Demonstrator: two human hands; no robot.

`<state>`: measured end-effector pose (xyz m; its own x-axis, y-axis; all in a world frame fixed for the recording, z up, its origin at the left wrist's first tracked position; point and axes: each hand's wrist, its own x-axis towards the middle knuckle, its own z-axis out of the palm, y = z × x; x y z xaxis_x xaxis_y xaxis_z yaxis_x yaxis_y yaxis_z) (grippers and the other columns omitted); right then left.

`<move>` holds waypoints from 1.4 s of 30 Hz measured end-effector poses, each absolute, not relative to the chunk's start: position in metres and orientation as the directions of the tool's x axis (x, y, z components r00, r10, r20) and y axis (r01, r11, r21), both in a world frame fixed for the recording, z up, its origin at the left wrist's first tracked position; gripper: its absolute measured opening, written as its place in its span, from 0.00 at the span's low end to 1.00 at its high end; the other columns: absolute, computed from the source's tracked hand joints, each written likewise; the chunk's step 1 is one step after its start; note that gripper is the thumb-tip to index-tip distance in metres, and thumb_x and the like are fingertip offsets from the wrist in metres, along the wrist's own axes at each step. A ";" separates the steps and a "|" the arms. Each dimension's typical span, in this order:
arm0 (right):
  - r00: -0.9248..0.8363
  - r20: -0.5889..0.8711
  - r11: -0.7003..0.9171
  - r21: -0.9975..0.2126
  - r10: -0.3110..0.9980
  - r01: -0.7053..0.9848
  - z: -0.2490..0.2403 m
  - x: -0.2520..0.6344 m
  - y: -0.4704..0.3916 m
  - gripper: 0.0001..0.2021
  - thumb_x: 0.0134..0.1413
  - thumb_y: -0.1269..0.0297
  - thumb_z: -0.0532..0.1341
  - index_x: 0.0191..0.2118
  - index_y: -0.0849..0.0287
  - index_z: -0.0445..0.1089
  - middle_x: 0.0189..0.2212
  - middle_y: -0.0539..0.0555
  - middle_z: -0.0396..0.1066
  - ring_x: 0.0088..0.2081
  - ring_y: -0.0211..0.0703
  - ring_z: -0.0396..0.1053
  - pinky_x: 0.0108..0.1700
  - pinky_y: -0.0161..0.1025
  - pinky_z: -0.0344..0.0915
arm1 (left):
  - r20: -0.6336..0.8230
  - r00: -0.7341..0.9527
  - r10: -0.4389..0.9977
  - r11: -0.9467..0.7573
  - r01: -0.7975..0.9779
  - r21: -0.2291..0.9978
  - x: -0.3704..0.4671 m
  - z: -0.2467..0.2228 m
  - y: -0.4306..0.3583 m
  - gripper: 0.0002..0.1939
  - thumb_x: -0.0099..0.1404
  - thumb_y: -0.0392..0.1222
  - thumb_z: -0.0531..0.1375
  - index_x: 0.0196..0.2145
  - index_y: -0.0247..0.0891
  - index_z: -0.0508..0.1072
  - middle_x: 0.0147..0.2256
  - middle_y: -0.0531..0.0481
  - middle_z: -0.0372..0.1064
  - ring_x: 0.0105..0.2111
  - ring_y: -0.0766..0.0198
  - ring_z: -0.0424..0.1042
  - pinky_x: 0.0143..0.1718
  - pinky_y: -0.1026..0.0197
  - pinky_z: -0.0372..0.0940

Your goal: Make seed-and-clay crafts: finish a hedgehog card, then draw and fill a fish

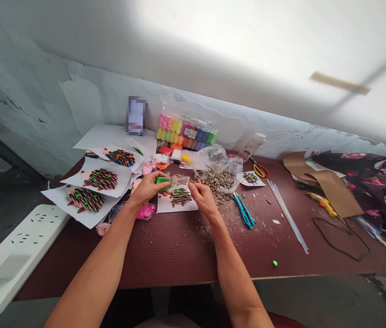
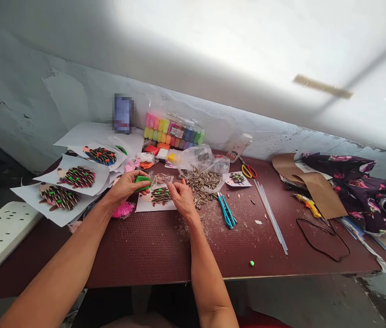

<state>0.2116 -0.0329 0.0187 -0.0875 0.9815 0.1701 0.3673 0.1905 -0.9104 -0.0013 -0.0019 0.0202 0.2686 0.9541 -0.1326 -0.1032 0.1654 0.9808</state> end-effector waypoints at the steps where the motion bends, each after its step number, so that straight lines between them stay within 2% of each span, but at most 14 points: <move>1: -0.081 0.168 0.187 -0.911 0.982 0.368 0.019 0.212 -0.033 0.26 0.57 0.42 0.61 0.17 0.55 0.60 0.15 0.42 0.55 0.22 0.33 0.49 0.51 0.44 0.65 | -0.131 0.265 0.955 0.165 -0.108 0.980 -0.001 0.020 -0.002 0.20 0.52 0.45 0.72 0.36 0.36 0.68 0.26 0.56 0.71 0.23 0.64 0.76 0.24 0.63 0.72; 4: -0.082 0.154 0.173 -0.918 0.985 0.356 0.020 0.212 -0.034 0.13 0.52 0.51 0.67 0.27 0.55 0.72 0.21 0.43 0.64 0.24 0.34 0.55 0.47 0.42 0.67 | -0.126 0.260 0.957 0.161 -0.117 0.980 -0.001 0.019 -0.001 0.21 0.51 0.46 0.72 0.36 0.36 0.68 0.26 0.56 0.71 0.23 0.64 0.76 0.24 0.63 0.72; 7: -0.101 0.140 0.167 -0.921 0.985 0.351 0.021 0.213 -0.034 0.06 0.52 0.59 0.66 0.32 0.54 0.78 0.23 0.45 0.68 0.24 0.35 0.58 0.46 0.42 0.66 | -0.118 0.268 0.956 0.150 -0.102 0.983 -0.002 0.018 -0.001 0.21 0.51 0.47 0.72 0.36 0.36 0.68 0.26 0.55 0.72 0.24 0.64 0.76 0.25 0.63 0.72; 11: -0.076 0.133 0.151 -0.925 0.988 0.348 0.022 0.215 -0.036 0.08 0.53 0.62 0.63 0.36 0.55 0.78 0.23 0.45 0.69 0.25 0.35 0.59 0.46 0.42 0.66 | -0.117 0.268 0.956 0.146 -0.092 0.985 -0.003 0.018 -0.001 0.22 0.51 0.48 0.73 0.36 0.35 0.69 0.28 0.53 0.72 0.25 0.63 0.77 0.25 0.61 0.73; 18: -0.078 0.131 0.149 -0.931 0.988 0.332 0.022 0.215 -0.035 0.15 0.54 0.50 0.65 0.27 0.56 0.72 0.21 0.46 0.67 0.26 0.36 0.59 0.42 0.39 0.67 | -0.123 0.260 0.958 0.153 -0.099 0.983 -0.001 0.021 -0.003 0.18 0.53 0.43 0.72 0.36 0.35 0.69 0.28 0.54 0.72 0.24 0.65 0.76 0.24 0.63 0.72; 22: -0.078 0.132 0.151 -0.933 0.988 0.326 0.020 0.215 -0.034 0.09 0.52 0.55 0.66 0.30 0.55 0.76 0.22 0.45 0.68 0.25 0.35 0.59 0.43 0.40 0.67 | -0.145 0.247 0.958 0.175 -0.104 0.979 0.000 0.022 -0.003 0.15 0.54 0.38 0.70 0.35 0.35 0.69 0.27 0.54 0.71 0.23 0.66 0.76 0.24 0.64 0.71; 27: -0.117 0.124 0.158 -0.926 0.985 0.343 0.021 0.216 -0.035 0.05 0.50 0.62 0.68 0.33 0.55 0.78 0.24 0.45 0.71 0.24 0.34 0.61 0.44 0.41 0.67 | -0.146 0.254 0.956 0.178 -0.107 0.978 0.000 0.021 -0.003 0.15 0.54 0.39 0.70 0.35 0.35 0.69 0.27 0.54 0.72 0.23 0.65 0.76 0.23 0.64 0.71; 31: -0.146 0.132 0.181 -0.895 0.980 0.408 0.023 0.215 -0.036 0.04 0.51 0.63 0.67 0.27 0.55 0.76 0.21 0.43 0.70 0.21 0.32 0.57 0.51 0.46 0.65 | -0.146 0.252 0.957 0.177 -0.107 0.978 0.000 0.020 -0.003 0.17 0.53 0.40 0.71 0.36 0.35 0.68 0.28 0.54 0.72 0.23 0.65 0.76 0.24 0.64 0.72; 33: -0.151 0.133 0.188 -0.869 0.980 0.458 0.024 0.215 -0.036 0.04 0.51 0.64 0.68 0.27 0.54 0.77 0.21 0.43 0.69 0.22 0.32 0.57 0.55 0.48 0.63 | -0.147 0.253 0.956 0.179 -0.107 0.978 0.000 0.021 -0.003 0.17 0.53 0.40 0.71 0.36 0.35 0.69 0.27 0.54 0.71 0.23 0.65 0.76 0.24 0.64 0.71; 35: -0.162 0.140 0.204 -0.837 0.977 0.508 0.025 0.215 -0.037 0.02 0.50 0.66 0.68 0.29 0.54 0.79 0.22 0.43 0.70 0.23 0.33 0.59 0.58 0.49 0.61 | -0.145 0.255 0.956 0.178 -0.110 0.978 0.000 0.022 -0.003 0.16 0.53 0.40 0.70 0.36 0.35 0.69 0.26 0.55 0.71 0.23 0.65 0.76 0.24 0.64 0.71; 39: -0.206 0.151 0.246 -0.770 0.967 0.588 0.023 0.214 -0.036 0.04 0.52 0.69 0.67 0.30 0.54 0.79 0.25 0.44 0.72 0.26 0.34 0.65 0.65 0.52 0.54 | -0.140 0.256 0.956 0.176 -0.123 0.977 0.000 0.023 -0.004 0.18 0.52 0.41 0.71 0.36 0.35 0.69 0.26 0.55 0.71 0.23 0.65 0.76 0.23 0.64 0.71; 42: -0.204 0.161 0.255 -0.740 0.966 0.622 0.020 0.213 -0.034 0.05 0.53 0.70 0.67 0.30 0.54 0.79 0.26 0.45 0.72 0.27 0.35 0.68 0.67 0.53 0.53 | -0.138 0.254 0.957 0.175 -0.126 0.976 0.000 0.022 -0.004 0.18 0.51 0.42 0.71 0.36 0.35 0.69 0.26 0.55 0.71 0.23 0.65 0.76 0.23 0.64 0.71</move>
